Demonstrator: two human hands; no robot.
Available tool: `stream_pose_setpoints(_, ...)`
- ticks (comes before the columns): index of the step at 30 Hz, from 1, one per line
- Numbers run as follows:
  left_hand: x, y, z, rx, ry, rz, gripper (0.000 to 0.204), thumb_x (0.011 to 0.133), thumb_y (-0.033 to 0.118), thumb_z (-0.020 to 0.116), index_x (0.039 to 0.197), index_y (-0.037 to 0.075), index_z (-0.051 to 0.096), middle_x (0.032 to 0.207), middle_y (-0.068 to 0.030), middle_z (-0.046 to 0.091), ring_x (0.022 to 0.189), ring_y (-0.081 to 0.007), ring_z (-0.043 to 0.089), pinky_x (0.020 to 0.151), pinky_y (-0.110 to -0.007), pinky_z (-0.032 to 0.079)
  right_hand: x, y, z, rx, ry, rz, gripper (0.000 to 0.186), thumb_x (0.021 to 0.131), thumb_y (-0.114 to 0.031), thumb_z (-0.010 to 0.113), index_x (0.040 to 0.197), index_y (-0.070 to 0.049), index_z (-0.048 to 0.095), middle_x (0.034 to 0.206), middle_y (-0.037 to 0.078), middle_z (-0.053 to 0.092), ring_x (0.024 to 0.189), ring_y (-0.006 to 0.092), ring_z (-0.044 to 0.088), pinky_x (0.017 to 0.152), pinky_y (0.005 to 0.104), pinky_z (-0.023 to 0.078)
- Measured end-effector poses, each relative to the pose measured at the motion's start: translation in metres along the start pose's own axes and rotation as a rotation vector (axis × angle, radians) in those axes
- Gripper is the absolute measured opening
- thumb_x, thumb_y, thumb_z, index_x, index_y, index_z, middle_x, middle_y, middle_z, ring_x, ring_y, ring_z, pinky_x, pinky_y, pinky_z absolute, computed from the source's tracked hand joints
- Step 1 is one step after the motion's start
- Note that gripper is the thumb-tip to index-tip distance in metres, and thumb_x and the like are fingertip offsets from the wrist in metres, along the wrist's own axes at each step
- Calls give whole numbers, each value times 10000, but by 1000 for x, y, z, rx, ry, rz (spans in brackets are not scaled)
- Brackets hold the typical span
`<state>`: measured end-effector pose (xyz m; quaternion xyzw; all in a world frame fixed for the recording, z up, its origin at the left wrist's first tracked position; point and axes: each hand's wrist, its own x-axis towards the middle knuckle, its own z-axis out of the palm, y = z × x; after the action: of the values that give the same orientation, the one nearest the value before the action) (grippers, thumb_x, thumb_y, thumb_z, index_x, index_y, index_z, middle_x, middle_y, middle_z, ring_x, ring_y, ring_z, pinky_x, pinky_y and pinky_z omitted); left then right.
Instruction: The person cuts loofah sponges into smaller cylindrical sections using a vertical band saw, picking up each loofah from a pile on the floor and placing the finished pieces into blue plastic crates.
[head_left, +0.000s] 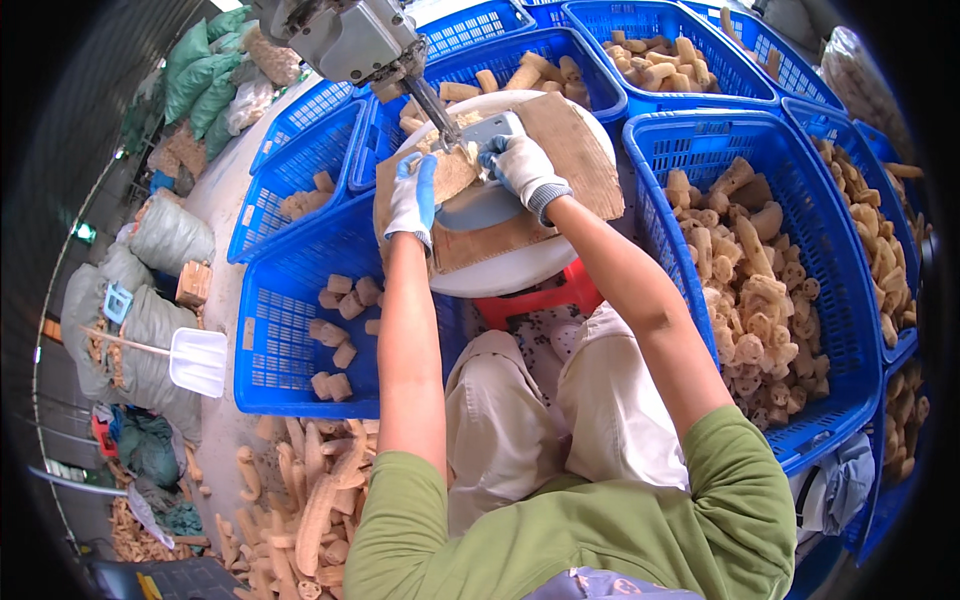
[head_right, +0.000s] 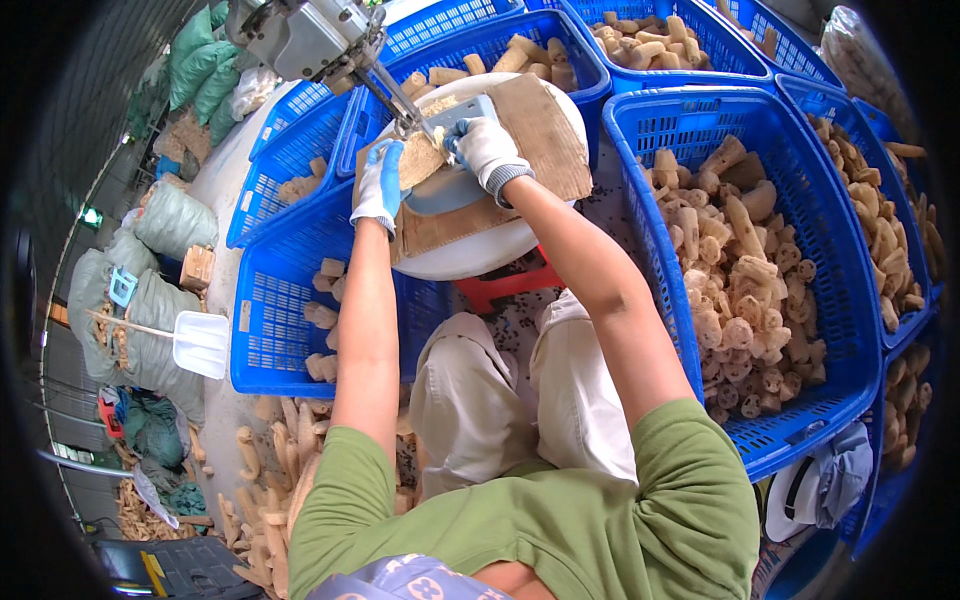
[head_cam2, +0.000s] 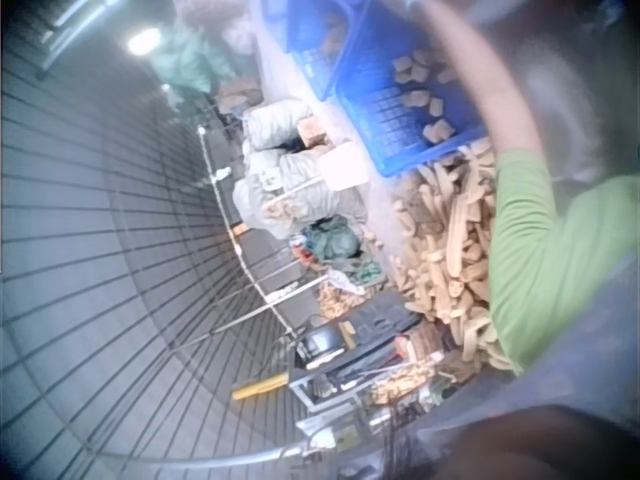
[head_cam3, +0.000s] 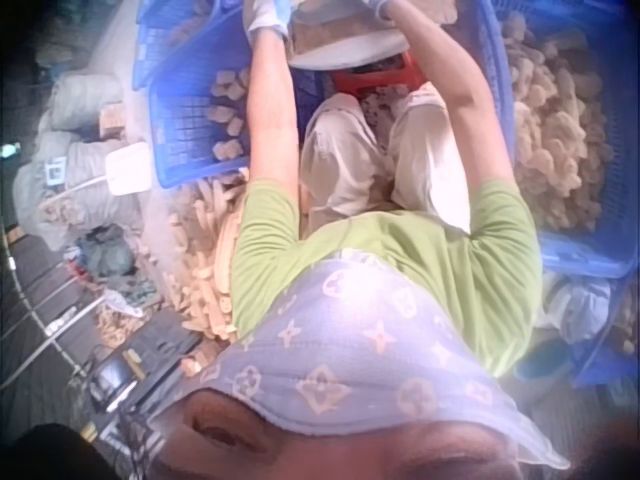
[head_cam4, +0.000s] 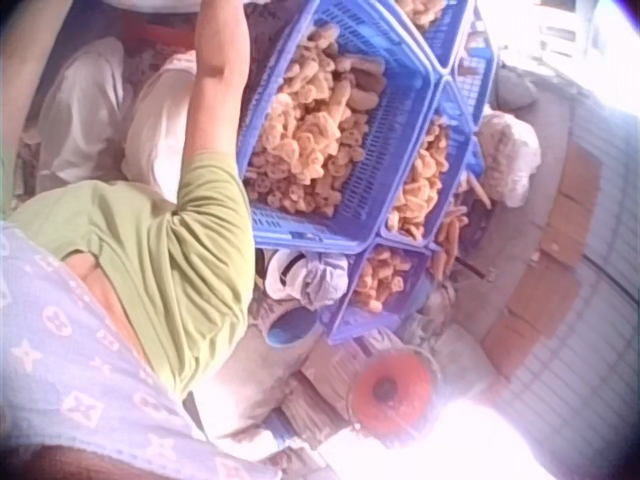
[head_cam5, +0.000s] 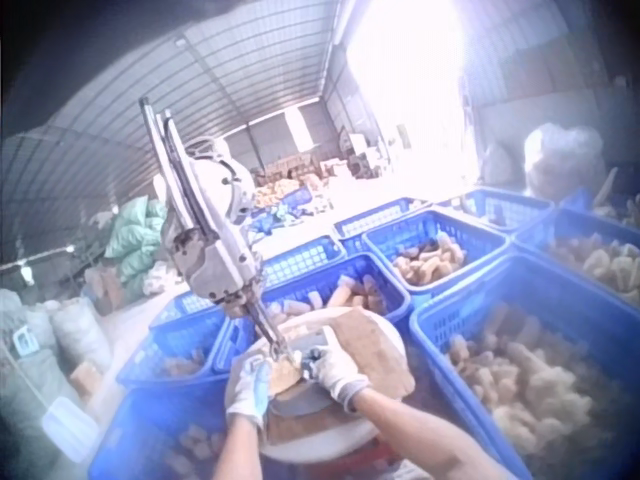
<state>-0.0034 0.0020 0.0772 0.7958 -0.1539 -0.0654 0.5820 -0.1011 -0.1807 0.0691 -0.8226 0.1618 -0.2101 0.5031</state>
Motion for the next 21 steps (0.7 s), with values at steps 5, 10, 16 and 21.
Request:
stream_pose_setpoints(5,21,-10,-14,-12,-54,69,425,955,457,583,1295,204,553,1286,-59,589,1136,-212,596,820,-417,540,9,4,6,-76,45,-95,210,898,-304,699,955,-106,741,869,146,725,796,311,689,775,393,534)
stream_pose_setpoints(10,-57,12,-21,-347,-192,37,511,983,314,572,1450,136,464,1354,-100,569,1175,-250,624,897,-403,554,-53,-13,-30,168,-140,-43,364,925,-425,681,1025,-77,723,932,130,734,855,261,692,824,364,519)
stream_pose_setpoints(16,-164,5,-35,-646,-275,135,506,990,238,573,1459,88,456,1385,-146,547,1220,-272,602,955,-427,551,-137,-29,-17,646,-168,-90,284,844,-296,821,881,-61,667,823,5,660,756,92,595,717,264,487)
stream_pose_setpoints(21,-207,-31,-74,-1185,-372,-168,640,969,489,531,1477,111,432,1451,-154,519,1271,-384,556,937,-533,545,-165,-32,-21,1296,-272,241,175,934,-222,708,1011,-67,686,876,25,682,731,109,623,673,247,508)
